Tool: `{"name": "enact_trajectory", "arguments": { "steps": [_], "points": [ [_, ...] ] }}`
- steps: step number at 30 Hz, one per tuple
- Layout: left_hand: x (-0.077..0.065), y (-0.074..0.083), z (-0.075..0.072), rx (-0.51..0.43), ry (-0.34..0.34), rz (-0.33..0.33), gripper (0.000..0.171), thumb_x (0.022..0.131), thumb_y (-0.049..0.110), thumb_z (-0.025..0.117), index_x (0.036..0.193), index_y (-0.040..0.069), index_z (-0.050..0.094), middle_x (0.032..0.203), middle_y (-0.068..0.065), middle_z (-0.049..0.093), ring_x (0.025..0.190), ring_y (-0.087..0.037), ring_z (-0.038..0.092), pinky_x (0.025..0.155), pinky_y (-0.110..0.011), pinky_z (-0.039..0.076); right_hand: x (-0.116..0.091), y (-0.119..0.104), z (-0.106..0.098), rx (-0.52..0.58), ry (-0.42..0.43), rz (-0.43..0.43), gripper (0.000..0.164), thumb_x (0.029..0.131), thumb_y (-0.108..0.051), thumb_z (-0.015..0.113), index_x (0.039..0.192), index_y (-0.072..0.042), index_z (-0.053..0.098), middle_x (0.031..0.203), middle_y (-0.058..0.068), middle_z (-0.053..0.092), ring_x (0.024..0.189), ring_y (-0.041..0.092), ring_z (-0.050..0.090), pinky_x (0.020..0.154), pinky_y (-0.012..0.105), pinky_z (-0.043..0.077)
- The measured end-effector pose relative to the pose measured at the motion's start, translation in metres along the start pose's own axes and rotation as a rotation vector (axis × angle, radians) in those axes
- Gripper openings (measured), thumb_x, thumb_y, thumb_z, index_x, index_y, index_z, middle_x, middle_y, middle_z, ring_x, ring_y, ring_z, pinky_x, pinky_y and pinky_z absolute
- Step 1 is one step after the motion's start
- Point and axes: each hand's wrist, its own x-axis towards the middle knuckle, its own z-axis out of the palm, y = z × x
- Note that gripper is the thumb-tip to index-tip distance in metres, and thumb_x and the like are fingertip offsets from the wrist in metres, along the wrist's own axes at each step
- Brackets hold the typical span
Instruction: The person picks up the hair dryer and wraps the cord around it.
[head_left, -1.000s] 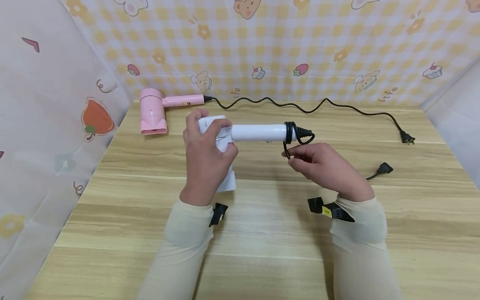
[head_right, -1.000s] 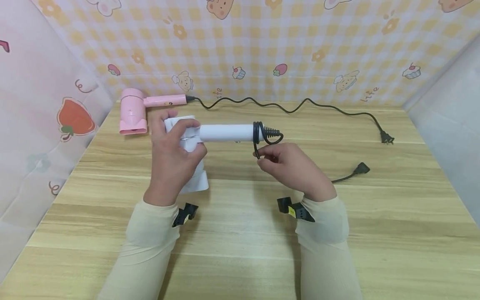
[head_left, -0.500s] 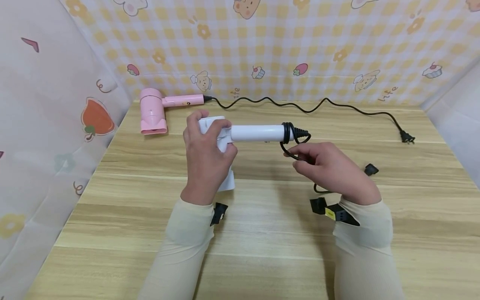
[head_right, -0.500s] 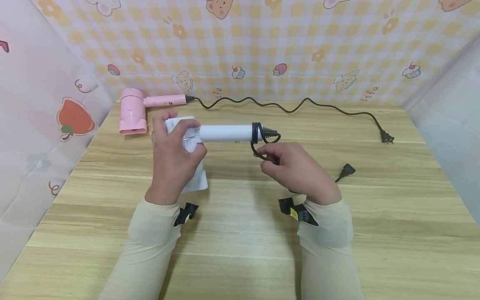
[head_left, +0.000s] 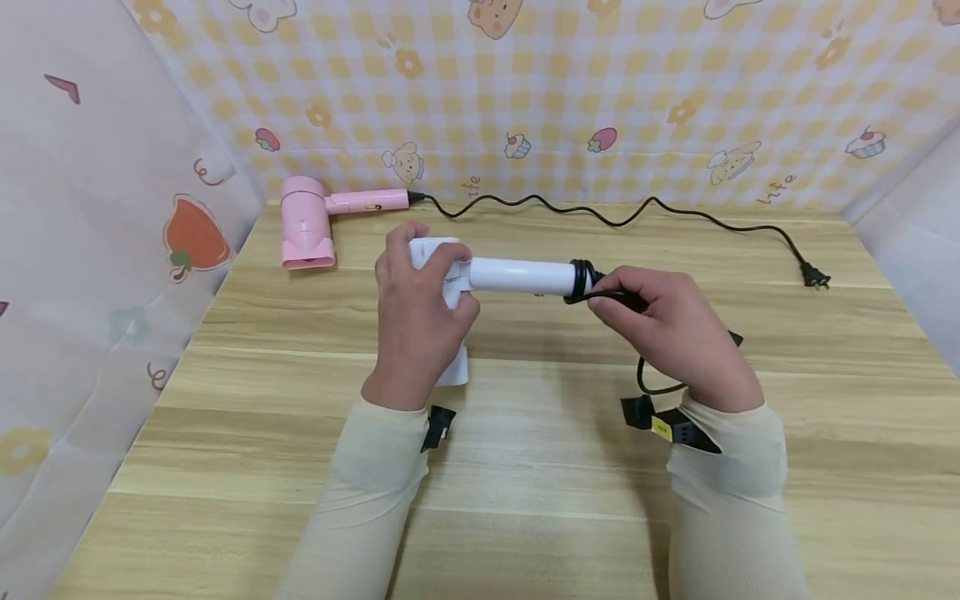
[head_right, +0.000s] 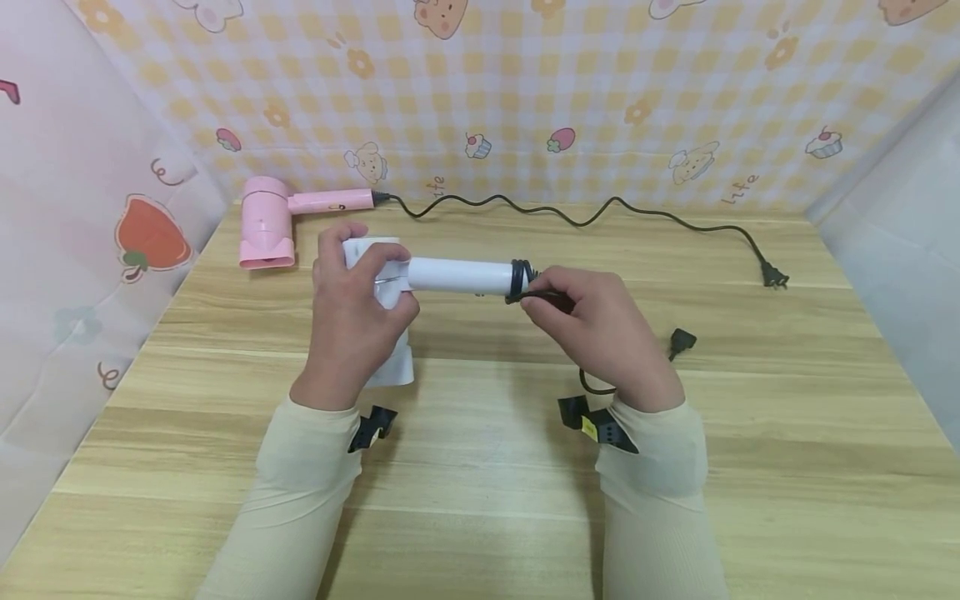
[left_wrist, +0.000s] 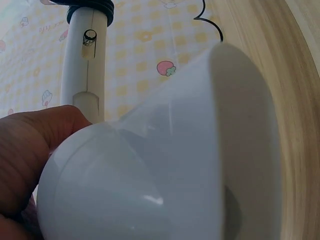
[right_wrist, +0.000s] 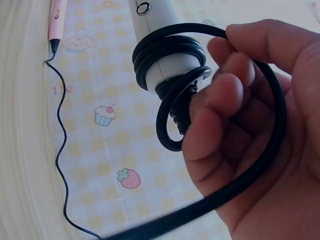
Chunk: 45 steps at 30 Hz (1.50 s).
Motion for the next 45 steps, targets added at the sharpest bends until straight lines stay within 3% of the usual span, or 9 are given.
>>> {"name": "enact_trajectory", "arguments": {
  "steps": [7,15,20,27,45],
  "points": [
    [0.000,0.001,-0.001,0.014,-0.028,0.017,0.032,0.067,0.007,0.067,0.097,0.017,0.066,0.121,-0.010,0.037,0.108,-0.035,0.036,0.083,-0.043,0.039,0.002,0.002,0.002,0.004,0.058,0.021,0.008,0.084,-0.037,0.063,0.088,-0.030,0.064,0.063,-0.001,0.054,0.051,0.017,0.041,0.044,0.029,0.033],
    [0.000,0.000,-0.001,0.021,-0.065,0.013,0.033,0.066,0.007,0.068,0.097,0.018,0.066,0.121,-0.008,0.037,0.107,-0.034,0.037,0.078,-0.042,0.042,0.001,0.003,-0.001,0.043,0.054,0.027,0.012,0.089,-0.031,0.058,0.093,-0.023,0.065,0.074,-0.003,0.062,0.054,0.018,0.044,0.046,0.029,0.035],
    [0.000,0.000,-0.002,0.022,-0.069,0.023,0.033,0.065,0.008,0.068,0.097,0.018,0.066,0.120,-0.009,0.037,0.105,-0.034,0.039,0.077,-0.042,0.042,0.003,0.005,0.001,0.090,0.133,0.052,0.011,0.088,-0.028,0.060,0.096,-0.021,0.065,0.081,0.000,0.065,0.063,0.016,0.052,0.052,0.024,0.040],
    [-0.001,-0.001,-0.002,0.014,-0.069,0.041,0.033,0.065,0.009,0.067,0.096,0.019,0.065,0.119,-0.009,0.037,0.103,-0.032,0.039,0.075,-0.041,0.043,0.006,0.008,0.003,0.118,0.217,0.085,0.018,0.088,-0.028,0.060,0.103,-0.017,0.064,0.089,0.000,0.064,0.072,0.015,0.056,0.060,0.022,0.045],
    [0.001,0.004,-0.012,-0.027,-0.069,0.067,0.030,0.065,0.011,0.067,0.094,0.018,0.065,0.116,-0.008,0.037,0.099,-0.031,0.041,0.075,-0.038,0.041,0.010,0.014,0.004,0.102,0.271,0.139,0.022,0.088,-0.033,0.059,0.102,-0.016,0.061,0.084,0.003,0.057,0.067,0.017,0.050,0.055,0.026,0.040]
  ]
}}
